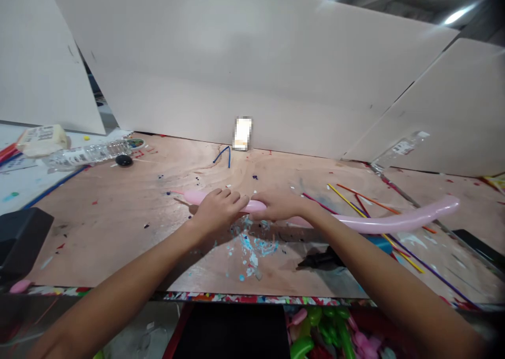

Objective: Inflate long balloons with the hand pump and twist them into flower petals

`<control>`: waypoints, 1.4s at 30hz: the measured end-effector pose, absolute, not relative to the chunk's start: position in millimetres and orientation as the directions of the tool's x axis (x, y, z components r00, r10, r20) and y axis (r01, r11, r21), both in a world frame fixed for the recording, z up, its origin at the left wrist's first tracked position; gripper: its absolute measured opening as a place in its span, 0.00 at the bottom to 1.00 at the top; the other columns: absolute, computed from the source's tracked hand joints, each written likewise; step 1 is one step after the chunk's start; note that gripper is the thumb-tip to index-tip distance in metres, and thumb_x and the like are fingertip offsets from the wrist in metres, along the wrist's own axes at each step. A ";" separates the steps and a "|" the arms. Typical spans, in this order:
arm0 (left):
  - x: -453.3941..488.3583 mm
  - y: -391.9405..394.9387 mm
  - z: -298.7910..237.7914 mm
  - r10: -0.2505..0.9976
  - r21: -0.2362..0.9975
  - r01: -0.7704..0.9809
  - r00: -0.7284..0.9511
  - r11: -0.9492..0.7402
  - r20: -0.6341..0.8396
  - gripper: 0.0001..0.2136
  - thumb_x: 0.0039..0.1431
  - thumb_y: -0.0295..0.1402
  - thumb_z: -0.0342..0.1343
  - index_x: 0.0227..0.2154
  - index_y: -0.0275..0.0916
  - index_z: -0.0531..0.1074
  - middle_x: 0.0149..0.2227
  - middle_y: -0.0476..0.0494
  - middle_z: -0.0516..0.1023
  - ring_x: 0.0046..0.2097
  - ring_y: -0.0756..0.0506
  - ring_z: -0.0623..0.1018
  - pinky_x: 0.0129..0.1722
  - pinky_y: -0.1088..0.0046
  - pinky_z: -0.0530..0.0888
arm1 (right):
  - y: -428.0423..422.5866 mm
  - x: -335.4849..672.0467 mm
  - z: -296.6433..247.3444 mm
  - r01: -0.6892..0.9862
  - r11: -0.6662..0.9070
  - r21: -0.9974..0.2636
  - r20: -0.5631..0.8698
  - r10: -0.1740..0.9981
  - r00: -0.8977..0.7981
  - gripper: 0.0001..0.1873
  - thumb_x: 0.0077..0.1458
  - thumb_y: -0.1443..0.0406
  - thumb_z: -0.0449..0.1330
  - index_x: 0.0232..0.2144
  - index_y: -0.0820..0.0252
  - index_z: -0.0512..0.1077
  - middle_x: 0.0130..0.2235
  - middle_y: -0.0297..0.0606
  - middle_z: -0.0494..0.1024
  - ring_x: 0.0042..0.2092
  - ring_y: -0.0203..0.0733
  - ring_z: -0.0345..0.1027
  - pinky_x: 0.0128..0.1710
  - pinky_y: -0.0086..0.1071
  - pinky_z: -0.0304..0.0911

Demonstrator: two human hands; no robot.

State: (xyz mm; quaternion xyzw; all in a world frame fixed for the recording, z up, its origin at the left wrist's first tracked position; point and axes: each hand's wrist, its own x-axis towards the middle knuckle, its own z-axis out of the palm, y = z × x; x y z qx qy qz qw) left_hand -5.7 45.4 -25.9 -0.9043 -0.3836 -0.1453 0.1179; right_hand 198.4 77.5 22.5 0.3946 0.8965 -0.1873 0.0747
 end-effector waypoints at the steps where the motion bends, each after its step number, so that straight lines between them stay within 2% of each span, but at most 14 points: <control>1: -6.1 46.0 -25.4 0.669 -0.060 0.726 0.660 -0.685 0.342 0.12 0.63 0.38 0.45 0.43 0.39 0.69 0.37 0.41 0.74 0.38 0.42 0.72 0.34 0.67 0.62 | 76.7 199.1 21.0 0.738 0.622 -0.263 -0.275 0.685 -0.675 0.23 0.55 0.50 0.53 0.44 0.58 0.70 0.44 0.42 0.77 0.40 0.44 0.70 0.36 0.31 0.59; 4: -7.8 47.0 -21.6 0.729 0.159 0.720 0.620 -0.675 0.290 0.12 0.63 0.39 0.45 0.37 0.40 0.71 0.34 0.43 0.75 0.35 0.44 0.73 0.32 0.70 0.62 | 71.0 200.2 18.3 0.729 0.665 -0.165 -0.174 0.708 -0.685 0.20 0.58 0.50 0.50 0.43 0.57 0.68 0.41 0.41 0.77 0.39 0.43 0.70 0.33 0.30 0.57; 7: -9.3 45.9 -14.0 0.799 0.508 0.638 0.571 -0.578 0.191 0.14 0.63 0.39 0.44 0.31 0.39 0.72 0.29 0.45 0.75 0.32 0.46 0.73 0.31 0.72 0.62 | 63.2 194.9 21.1 0.691 0.721 0.044 -0.083 0.692 -0.717 0.14 0.60 0.54 0.52 0.40 0.58 0.67 0.37 0.40 0.76 0.37 0.44 0.69 0.31 0.31 0.53; 10: -12.5 46.0 -3.9 0.780 0.875 0.379 0.626 -0.299 -0.005 0.15 0.61 0.39 0.45 0.24 0.37 0.70 0.24 0.47 0.72 0.27 0.49 0.71 0.28 0.74 0.64 | 55.5 185.2 31.6 0.595 0.755 0.275 0.000 0.619 -0.786 0.08 0.60 0.61 0.52 0.40 0.59 0.66 0.37 0.41 0.74 0.37 0.43 0.66 0.34 0.33 0.51; 12: -16.2 48.9 2.2 0.702 0.981 0.193 0.700 -0.006 -0.133 0.13 0.58 0.40 0.48 0.24 0.36 0.68 0.23 0.48 0.69 0.24 0.50 0.69 0.26 0.74 0.65 | 50.5 180.4 42.3 0.549 0.752 0.365 0.050 0.573 -0.818 0.09 0.61 0.61 0.50 0.40 0.59 0.65 0.38 0.43 0.73 0.37 0.45 0.64 0.36 0.35 0.51; 15: -20.1 56.1 7.4 0.616 0.943 0.024 0.751 0.333 -0.237 0.13 0.56 0.43 0.51 0.29 0.37 0.67 0.24 0.50 0.68 0.22 0.51 0.69 0.22 0.75 0.66 | 44.5 179.0 59.2 0.533 0.739 0.413 0.096 0.546 -0.832 0.13 0.59 0.59 0.49 0.41 0.62 0.64 0.38 0.46 0.70 0.38 0.48 0.62 0.38 0.38 0.51; 17: -18.4 59.8 8.1 0.611 0.910 -0.026 0.749 0.413 -0.256 0.15 0.56 0.45 0.51 0.30 0.37 0.66 0.23 0.50 0.68 0.21 0.52 0.68 0.21 0.75 0.65 | 42.6 180.5 67.5 0.529 0.733 0.427 0.098 0.544 -0.833 0.11 0.57 0.64 0.49 0.40 0.63 0.65 0.39 0.47 0.70 0.40 0.50 0.61 0.39 0.38 0.51; 21: -6.6 60.8 8.5 0.681 0.953 -0.015 0.702 0.304 -0.206 0.16 0.56 0.48 0.51 0.30 0.38 0.65 0.23 0.50 0.68 0.21 0.52 0.68 0.20 0.75 0.66 | 44.2 186.1 75.4 0.621 0.671 0.406 0.094 0.645 -0.758 0.11 0.53 0.71 0.50 0.40 0.63 0.64 0.41 0.48 0.72 0.41 0.50 0.63 0.38 0.37 0.51; 23: -2.1 59.9 10.9 0.735 0.983 0.016 0.662 0.181 -0.147 0.13 0.55 0.44 0.54 0.31 0.38 0.66 0.24 0.49 0.69 0.22 0.51 0.69 0.22 0.75 0.67 | 46.0 191.6 78.5 0.720 0.606 0.337 0.078 0.745 -0.663 0.14 0.54 0.64 0.54 0.43 0.62 0.63 0.38 0.47 0.74 0.37 0.49 0.66 0.33 0.35 0.50; 26: -2.1 60.1 15.8 0.794 0.997 0.028 0.603 0.078 -0.079 0.12 0.52 0.37 0.58 0.38 0.38 0.68 0.25 0.50 0.69 0.24 0.51 0.70 0.24 0.75 0.68 | 47.9 203.4 85.4 0.798 0.562 0.217 0.016 0.816 -0.578 0.28 0.52 0.47 0.54 0.46 0.60 0.62 0.36 0.45 0.76 0.33 0.48 0.67 0.28 0.33 0.47; 30: -7.2 62.7 13.0 0.798 0.981 -0.081 0.595 0.176 -0.094 0.17 0.51 0.38 0.59 0.43 0.39 0.66 0.31 0.47 0.71 0.27 0.51 0.72 0.27 0.75 0.70 | 49.6 217.7 93.9 0.795 0.589 0.144 -0.017 0.805 -0.594 0.23 0.59 0.48 0.44 0.37 0.59 0.66 0.35 0.43 0.76 0.32 0.44 0.66 0.27 0.32 0.47; 33: -7.6 63.7 3.2 0.779 0.955 -0.098 0.604 0.281 -0.167 0.18 0.53 0.45 0.56 0.40 0.37 0.66 0.33 0.43 0.72 0.28 0.50 0.72 0.26 0.74 0.70 | 52.1 222.7 95.3 0.808 0.558 0.189 0.058 0.815 -0.576 0.17 0.56 0.53 0.51 0.38 0.61 0.64 0.35 0.44 0.76 0.33 0.44 0.66 0.27 0.32 0.47; 37: -5.2 63.4 -5.9 0.748 0.915 -0.125 0.623 0.383 -0.228 0.20 0.56 0.51 0.50 0.34 0.36 0.66 0.26 0.48 0.68 0.22 0.53 0.67 0.20 0.77 0.64 | 52.8 222.5 94.7 0.827 0.530 0.187 0.074 0.832 -0.550 0.22 0.53 0.52 0.55 0.44 0.61 0.62 0.36 0.44 0.76 0.34 0.46 0.67 0.27 0.32 0.47; 42: -3.0 63.5 -5.3 0.798 0.901 -0.287 0.595 0.324 -0.097 0.20 0.56 0.51 0.51 0.26 0.37 0.61 0.20 0.54 0.59 0.18 0.57 0.60 0.16 0.80 0.57 | 47.4 217.9 96.0 0.823 0.567 0.031 0.017 0.823 -0.567 0.19 0.60 0.52 0.44 0.38 0.60 0.65 0.38 0.44 0.76 0.34 0.43 0.67 0.29 0.32 0.51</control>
